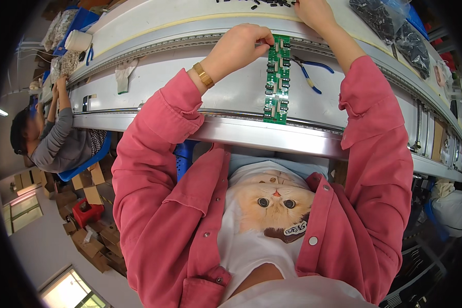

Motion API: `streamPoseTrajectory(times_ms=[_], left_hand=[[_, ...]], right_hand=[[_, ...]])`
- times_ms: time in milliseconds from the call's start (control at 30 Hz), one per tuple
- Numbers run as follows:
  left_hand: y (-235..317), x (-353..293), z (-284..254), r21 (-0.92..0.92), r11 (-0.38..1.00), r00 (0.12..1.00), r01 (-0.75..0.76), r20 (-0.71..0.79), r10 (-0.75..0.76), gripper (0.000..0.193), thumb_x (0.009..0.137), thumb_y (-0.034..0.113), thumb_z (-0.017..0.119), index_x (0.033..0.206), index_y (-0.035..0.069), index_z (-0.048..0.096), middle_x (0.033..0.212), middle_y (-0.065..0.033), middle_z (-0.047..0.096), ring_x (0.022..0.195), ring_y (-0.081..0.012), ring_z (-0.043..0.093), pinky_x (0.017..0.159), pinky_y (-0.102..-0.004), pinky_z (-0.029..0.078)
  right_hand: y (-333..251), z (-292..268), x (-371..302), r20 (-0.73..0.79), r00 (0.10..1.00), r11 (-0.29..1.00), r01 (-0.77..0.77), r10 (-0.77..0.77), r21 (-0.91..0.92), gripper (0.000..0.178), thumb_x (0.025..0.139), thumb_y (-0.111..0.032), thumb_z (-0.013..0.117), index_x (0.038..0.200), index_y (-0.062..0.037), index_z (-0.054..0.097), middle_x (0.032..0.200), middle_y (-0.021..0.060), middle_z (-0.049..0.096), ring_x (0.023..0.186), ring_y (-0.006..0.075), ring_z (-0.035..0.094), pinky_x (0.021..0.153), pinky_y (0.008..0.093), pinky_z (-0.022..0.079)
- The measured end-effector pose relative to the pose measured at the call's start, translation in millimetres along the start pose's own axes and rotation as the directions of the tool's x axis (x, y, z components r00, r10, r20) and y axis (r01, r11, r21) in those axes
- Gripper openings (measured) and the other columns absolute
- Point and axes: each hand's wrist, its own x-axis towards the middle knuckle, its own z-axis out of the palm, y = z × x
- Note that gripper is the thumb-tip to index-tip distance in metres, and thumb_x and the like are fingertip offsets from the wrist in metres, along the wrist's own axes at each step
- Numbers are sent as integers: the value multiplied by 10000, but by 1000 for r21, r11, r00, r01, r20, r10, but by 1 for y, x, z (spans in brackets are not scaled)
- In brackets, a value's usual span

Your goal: The person inserts small electronic components onto a circuit board by hand, pushes the assembled board down the conveyor track, and retrieves another circuit board to insert more components.

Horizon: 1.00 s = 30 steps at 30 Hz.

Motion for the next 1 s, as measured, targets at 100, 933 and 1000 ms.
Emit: streamPoseTrajectory(times_ms=[100, 933, 1000], left_hand=[[0, 2, 3, 49, 999, 1000, -8, -1, 8, 90, 762, 36, 645, 850, 38, 666, 792, -45, 667, 653, -182, 597, 619, -275, 483], [-22, 26, -4, 115, 993, 997, -2, -79, 12, 124, 780, 53, 644, 895, 47, 688, 826, -40, 660, 617, -158, 575, 584, -262, 460], [-63, 48, 3, 64, 998, 993, -27, -115, 34, 99, 759, 55, 606, 835, 25, 663, 787, -96, 657, 644, -263, 586, 617, -329, 472]], right_hand=[[-17, -26, -12, 64, 995, 996, -73, 76, -52, 110, 748, -111, 536, 729, -39, 618, 838, 158, 616, 779, 362, 578, 716, 404, 479], [-9, -30, -46, 315, 945, 630, -297, 87, 717, 92, 684, -57, 575, 739, -52, 648, 730, 115, 613, 686, 272, 592, 635, 338, 473], [-24, -36, -61, 314, 943, 485, -328, 112, 811, 87, 739, -21, 586, 803, -27, 646, 760, 98, 634, 711, 213, 615, 676, 285, 503]])
